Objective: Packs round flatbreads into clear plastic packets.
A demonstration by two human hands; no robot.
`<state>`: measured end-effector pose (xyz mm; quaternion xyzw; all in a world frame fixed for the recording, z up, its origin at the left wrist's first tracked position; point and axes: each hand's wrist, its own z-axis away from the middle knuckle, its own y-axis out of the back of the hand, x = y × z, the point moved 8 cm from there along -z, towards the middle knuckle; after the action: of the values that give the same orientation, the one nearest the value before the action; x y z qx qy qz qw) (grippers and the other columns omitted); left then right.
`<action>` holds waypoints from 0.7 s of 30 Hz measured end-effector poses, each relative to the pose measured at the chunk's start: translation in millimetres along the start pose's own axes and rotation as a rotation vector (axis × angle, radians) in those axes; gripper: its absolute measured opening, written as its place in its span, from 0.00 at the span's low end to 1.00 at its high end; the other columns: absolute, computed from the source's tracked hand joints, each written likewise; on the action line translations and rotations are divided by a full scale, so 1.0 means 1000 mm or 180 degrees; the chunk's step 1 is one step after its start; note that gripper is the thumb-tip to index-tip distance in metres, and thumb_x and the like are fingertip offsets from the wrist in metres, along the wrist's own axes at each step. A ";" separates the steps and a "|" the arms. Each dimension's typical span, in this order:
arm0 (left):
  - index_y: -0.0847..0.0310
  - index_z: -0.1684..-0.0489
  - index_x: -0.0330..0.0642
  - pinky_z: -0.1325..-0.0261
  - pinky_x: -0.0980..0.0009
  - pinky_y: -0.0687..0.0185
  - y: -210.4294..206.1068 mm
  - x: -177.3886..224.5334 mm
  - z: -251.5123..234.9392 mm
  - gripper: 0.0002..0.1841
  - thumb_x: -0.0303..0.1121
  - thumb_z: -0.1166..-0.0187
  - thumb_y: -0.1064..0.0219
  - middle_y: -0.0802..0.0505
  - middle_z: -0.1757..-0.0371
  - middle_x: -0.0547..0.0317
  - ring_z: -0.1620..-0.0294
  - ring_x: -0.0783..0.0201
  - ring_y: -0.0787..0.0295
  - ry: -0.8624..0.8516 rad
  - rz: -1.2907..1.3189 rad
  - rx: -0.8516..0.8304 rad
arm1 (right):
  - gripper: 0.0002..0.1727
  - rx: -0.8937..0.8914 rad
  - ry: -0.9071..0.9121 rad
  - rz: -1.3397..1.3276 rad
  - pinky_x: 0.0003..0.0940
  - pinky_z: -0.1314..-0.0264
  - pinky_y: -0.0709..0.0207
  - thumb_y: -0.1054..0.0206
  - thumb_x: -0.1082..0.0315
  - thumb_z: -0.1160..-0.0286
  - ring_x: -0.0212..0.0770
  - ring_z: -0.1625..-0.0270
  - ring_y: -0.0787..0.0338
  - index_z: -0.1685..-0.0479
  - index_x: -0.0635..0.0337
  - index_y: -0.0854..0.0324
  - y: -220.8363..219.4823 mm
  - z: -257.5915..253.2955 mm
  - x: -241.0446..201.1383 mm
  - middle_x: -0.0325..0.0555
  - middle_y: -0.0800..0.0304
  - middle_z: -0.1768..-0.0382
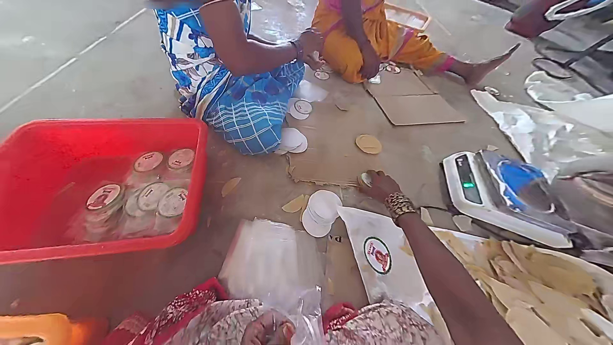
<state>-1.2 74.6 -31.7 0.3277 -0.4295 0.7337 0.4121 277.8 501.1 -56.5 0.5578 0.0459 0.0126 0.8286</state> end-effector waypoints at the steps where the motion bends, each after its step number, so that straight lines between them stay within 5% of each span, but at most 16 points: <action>1: 0.14 0.61 0.41 0.66 0.77 0.18 0.000 0.001 0.001 0.07 0.24 0.18 0.38 0.10 0.73 0.71 0.73 0.78 0.16 0.0005 0.0004 0.0010 | 0.45 -0.0014 0.0003 0.0102 0.71 0.29 0.29 0.26 0.47 0.28 0.75 0.27 0.22 0.17 0.68 0.34 0.001 0.005 0.001 0.76 0.25 0.27; 4: 0.14 0.63 0.41 0.68 0.78 0.20 0.000 0.002 0.003 0.08 0.23 0.19 0.39 0.12 0.76 0.71 0.76 0.78 0.18 0.0020 -0.0003 0.0080 | 0.28 0.0185 -0.0229 0.0002 0.71 0.29 0.29 0.39 0.55 0.16 0.72 0.29 0.18 0.26 0.67 0.24 0.019 0.020 0.012 0.74 0.16 0.35; 10: 0.14 0.63 0.40 0.70 0.78 0.20 0.001 0.005 0.002 0.07 0.23 0.19 0.39 0.12 0.78 0.70 0.78 0.77 0.18 -0.0015 0.0048 0.0113 | 0.25 0.1186 -0.0881 -0.1993 0.65 0.23 0.32 0.30 0.64 0.23 0.67 0.28 0.19 0.33 0.75 0.20 0.047 0.078 0.082 0.75 0.17 0.34; 16: 0.13 0.68 0.40 0.69 0.77 0.18 0.002 0.008 0.003 0.08 0.23 0.20 0.38 0.11 0.77 0.66 0.77 0.74 0.16 -0.0126 0.0044 0.0247 | 0.15 0.1012 -0.0405 -0.4329 0.31 0.57 0.11 0.37 0.77 0.27 0.32 0.60 0.08 0.42 0.64 0.24 0.023 0.245 0.078 0.41 0.09 0.59; 21: 0.13 0.69 0.39 0.69 0.79 0.18 0.003 0.010 0.004 0.10 0.23 0.19 0.39 0.10 0.76 0.65 0.77 0.75 0.16 -0.0296 -0.0142 0.0236 | 0.26 0.0710 -0.0261 -0.5123 0.32 0.57 0.08 0.30 0.70 0.49 0.33 0.59 0.04 0.42 0.58 0.18 -0.012 0.386 0.070 0.39 0.04 0.59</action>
<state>-7.8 73.0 -22.6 0.3859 -0.4134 0.7237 0.3955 382.1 145.7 72.4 0.4333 0.4034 -0.6119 0.5245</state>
